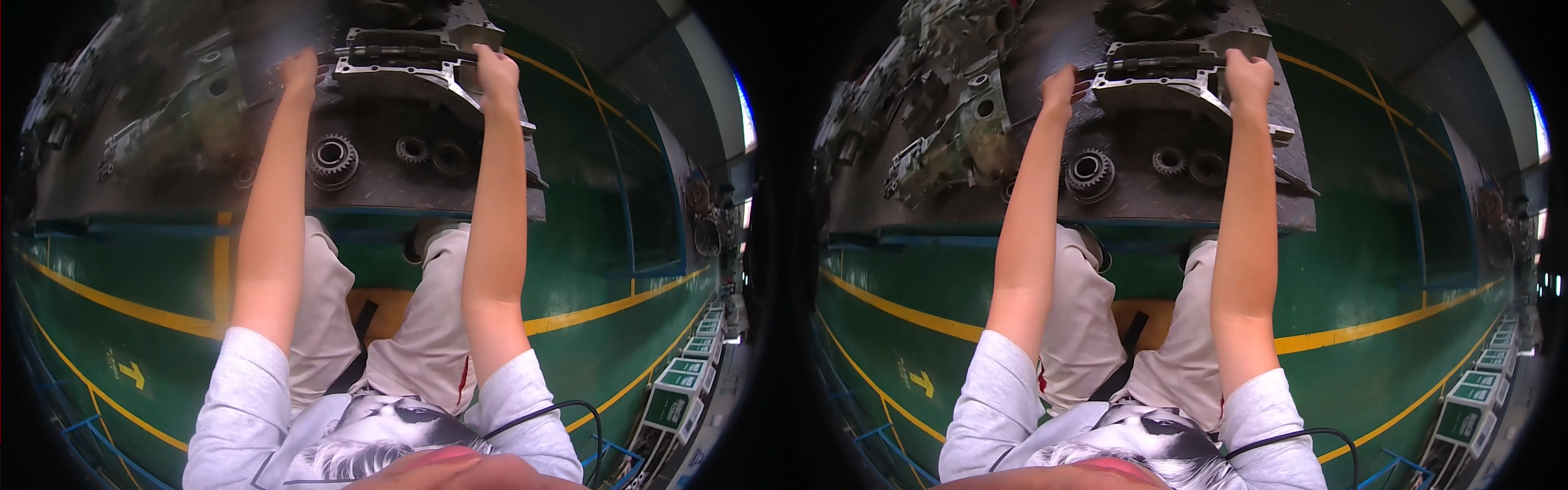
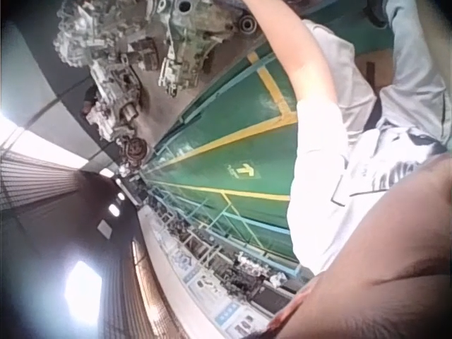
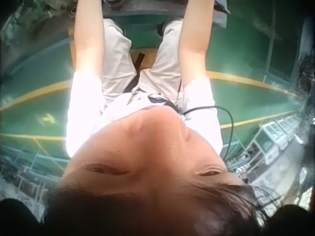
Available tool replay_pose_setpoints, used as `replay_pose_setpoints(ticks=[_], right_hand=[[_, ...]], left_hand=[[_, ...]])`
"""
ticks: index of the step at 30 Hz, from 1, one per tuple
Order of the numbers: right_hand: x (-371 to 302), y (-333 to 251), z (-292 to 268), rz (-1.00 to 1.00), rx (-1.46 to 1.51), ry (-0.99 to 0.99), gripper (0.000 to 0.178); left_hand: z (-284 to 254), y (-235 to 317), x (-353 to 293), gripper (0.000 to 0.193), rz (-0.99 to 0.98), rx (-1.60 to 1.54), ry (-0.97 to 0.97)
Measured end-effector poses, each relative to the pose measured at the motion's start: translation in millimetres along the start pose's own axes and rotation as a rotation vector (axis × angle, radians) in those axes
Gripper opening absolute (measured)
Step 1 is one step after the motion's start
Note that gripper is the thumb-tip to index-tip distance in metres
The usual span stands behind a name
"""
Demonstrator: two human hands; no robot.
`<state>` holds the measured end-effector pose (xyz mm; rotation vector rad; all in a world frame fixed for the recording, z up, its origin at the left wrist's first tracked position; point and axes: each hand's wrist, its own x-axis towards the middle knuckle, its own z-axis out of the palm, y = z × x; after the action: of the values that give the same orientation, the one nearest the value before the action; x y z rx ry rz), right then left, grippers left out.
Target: The person handles a camshaft and gear components at a workbench, rotating the shaft by hand and checking the fit of the gears before placing the shaft into a metal engine casing.
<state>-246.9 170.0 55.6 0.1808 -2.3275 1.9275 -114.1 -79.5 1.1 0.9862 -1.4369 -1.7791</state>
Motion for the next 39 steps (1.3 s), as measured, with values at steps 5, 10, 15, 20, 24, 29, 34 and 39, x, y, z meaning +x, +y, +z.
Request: replay_pose_setpoints(ticks=[5,10,15,20,24,29,34,39], right_hand=[[-17,-27,-3,0.344,0.657,-0.179,0.039],[-19,-24,-2,0.33,0.797,-0.115,0.024],[-22,-28,2,0.338,0.739,-0.007,0.025],[-22,-25,0,0.366,0.733,-0.007,0.027],[-19,-22,-1,0.367,0.741,-0.055,0.022],[-28,-29,-1,0.317,0.741,0.03,0.024],[-21,-28,-9,0.305,0.754,0.026,0.021],[-14,-19,-8,0.304,0.759,0.049,0.021]], left_hand=[[-20,-5,4,0.025,-0.128,-0.06,-0.023],[-12,-5,-10,0.026,-0.147,-0.066,0.009],[-10,-5,-7,0.023,-0.097,-0.119,0.0],[-9,-10,-6,0.023,-0.034,-0.076,0.015],[-7,-11,-5,0.024,-0.012,-0.073,0.013],[-10,-13,-1,0.024,0.037,0.001,-0.027],[-4,-13,-3,0.024,0.076,0.027,-0.03],[-1,-14,-1,0.025,0.067,-0.01,0.004]])
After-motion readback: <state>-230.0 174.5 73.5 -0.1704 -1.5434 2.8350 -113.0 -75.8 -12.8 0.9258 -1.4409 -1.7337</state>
